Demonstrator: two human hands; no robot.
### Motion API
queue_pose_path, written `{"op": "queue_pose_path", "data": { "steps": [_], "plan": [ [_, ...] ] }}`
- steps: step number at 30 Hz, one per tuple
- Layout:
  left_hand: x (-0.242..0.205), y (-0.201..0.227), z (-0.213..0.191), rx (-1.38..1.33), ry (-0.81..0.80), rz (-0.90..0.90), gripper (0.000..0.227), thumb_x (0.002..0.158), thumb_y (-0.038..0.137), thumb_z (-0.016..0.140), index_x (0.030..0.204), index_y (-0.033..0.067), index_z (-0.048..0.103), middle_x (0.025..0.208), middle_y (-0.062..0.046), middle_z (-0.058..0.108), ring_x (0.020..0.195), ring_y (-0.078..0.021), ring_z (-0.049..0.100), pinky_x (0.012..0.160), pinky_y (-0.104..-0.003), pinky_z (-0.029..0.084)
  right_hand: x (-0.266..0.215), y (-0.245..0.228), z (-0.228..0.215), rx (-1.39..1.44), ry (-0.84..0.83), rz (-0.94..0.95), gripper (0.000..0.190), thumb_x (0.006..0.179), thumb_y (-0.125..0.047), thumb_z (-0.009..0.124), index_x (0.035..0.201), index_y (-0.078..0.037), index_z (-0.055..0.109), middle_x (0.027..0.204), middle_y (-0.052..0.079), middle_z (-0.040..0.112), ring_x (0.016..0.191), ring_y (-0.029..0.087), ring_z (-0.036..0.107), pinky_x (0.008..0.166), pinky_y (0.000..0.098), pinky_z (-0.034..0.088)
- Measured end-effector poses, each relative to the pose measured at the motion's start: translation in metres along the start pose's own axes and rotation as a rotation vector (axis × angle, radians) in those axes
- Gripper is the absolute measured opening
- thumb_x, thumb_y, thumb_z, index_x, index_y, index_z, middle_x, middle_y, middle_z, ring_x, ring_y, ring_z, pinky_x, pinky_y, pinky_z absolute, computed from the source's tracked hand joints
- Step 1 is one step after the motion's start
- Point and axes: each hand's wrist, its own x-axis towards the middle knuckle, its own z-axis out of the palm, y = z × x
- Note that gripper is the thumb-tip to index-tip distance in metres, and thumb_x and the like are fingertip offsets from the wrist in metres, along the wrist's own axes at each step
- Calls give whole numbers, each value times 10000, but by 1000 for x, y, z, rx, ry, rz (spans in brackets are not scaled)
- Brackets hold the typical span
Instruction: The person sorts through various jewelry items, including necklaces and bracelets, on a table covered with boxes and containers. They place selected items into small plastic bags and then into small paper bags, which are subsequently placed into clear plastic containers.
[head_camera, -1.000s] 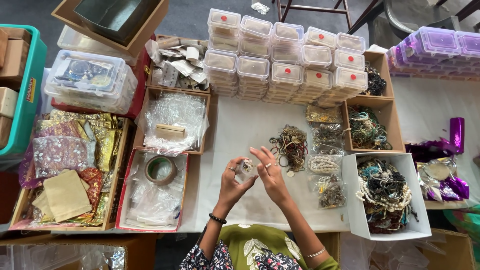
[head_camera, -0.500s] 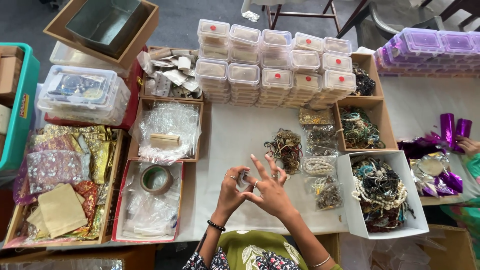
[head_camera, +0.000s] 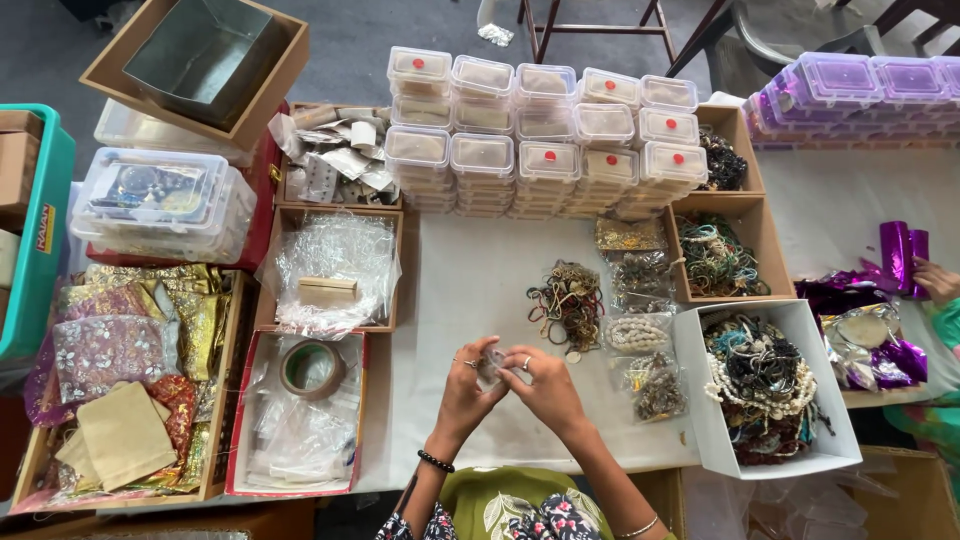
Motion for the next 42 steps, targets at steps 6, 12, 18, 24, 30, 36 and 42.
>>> {"op": "queue_pose_path", "data": {
  "steps": [6, 12, 18, 24, 30, 36, 42],
  "plan": [
    [3, -10, -16, -115, -120, -231, 1054, 619, 241, 947, 1501, 141, 379, 1221, -76, 632, 1091, -209, 636, 861, -356, 575, 0, 38, -18, 1240, -52, 63, 213, 885, -90, 820, 1085, -88, 749, 887, 28, 756, 785, 157, 700, 745, 284, 562],
    [-18, -55, -11, -394, -273, -417, 757, 861, 396, 715, 1519, 115, 468, 1271, -87, 694, 1173, -190, 658, 965, -345, 566, -2, 60, -28, 2137, -245, 9, 230, 909, -104, 799, 1115, -99, 697, 846, 25, 714, 789, 139, 668, 819, 312, 548],
    [-1, -17, -12, -887, -304, -571, 626, 961, 467, 518, 1403, 28, 591, 1242, -75, 723, 1135, -148, 692, 976, -287, 565, 1, 41, -7, 737, -84, 293, 218, 864, -37, 771, 1080, -4, 778, 963, 42, 790, 868, 91, 710, 796, 242, 577],
    [-1, -30, 13, -656, -231, -440, 280, 1010, 249, 660, 1153, 10, 689, 997, -20, 740, 885, -79, 675, 800, -274, 566, 1, 36, 5, 757, 65, 332, 246, 876, -49, 770, 1116, 2, 750, 963, 30, 761, 873, 92, 688, 786, 245, 559],
    [-1, -6, 24, -490, 9, -412, 268, 1016, 283, 653, 980, 19, 685, 836, -8, 739, 749, -53, 646, 672, -254, 559, -4, 51, 30, 939, 151, 338, 269, 910, -71, 759, 1152, 32, 700, 994, 36, 741, 915, 106, 684, 843, 261, 545],
    [-7, -18, 25, -488, 105, -422, 316, 1025, 308, 658, 982, 2, 721, 836, -17, 707, 768, -66, 603, 702, -259, 544, -5, 20, 16, 923, 169, 351, 342, 890, -83, 739, 1223, -44, 669, 1021, 29, 732, 937, 89, 673, 843, 245, 531],
    [-4, 1, 14, -677, 61, -444, 297, 971, 207, 670, 1197, 41, 574, 925, -19, 747, 859, -88, 685, 776, -276, 593, -12, 46, 34, 931, 299, 296, 286, 912, -74, 769, 1151, -28, 619, 975, 56, 733, 907, 105, 679, 827, 251, 544]
  ]
}}
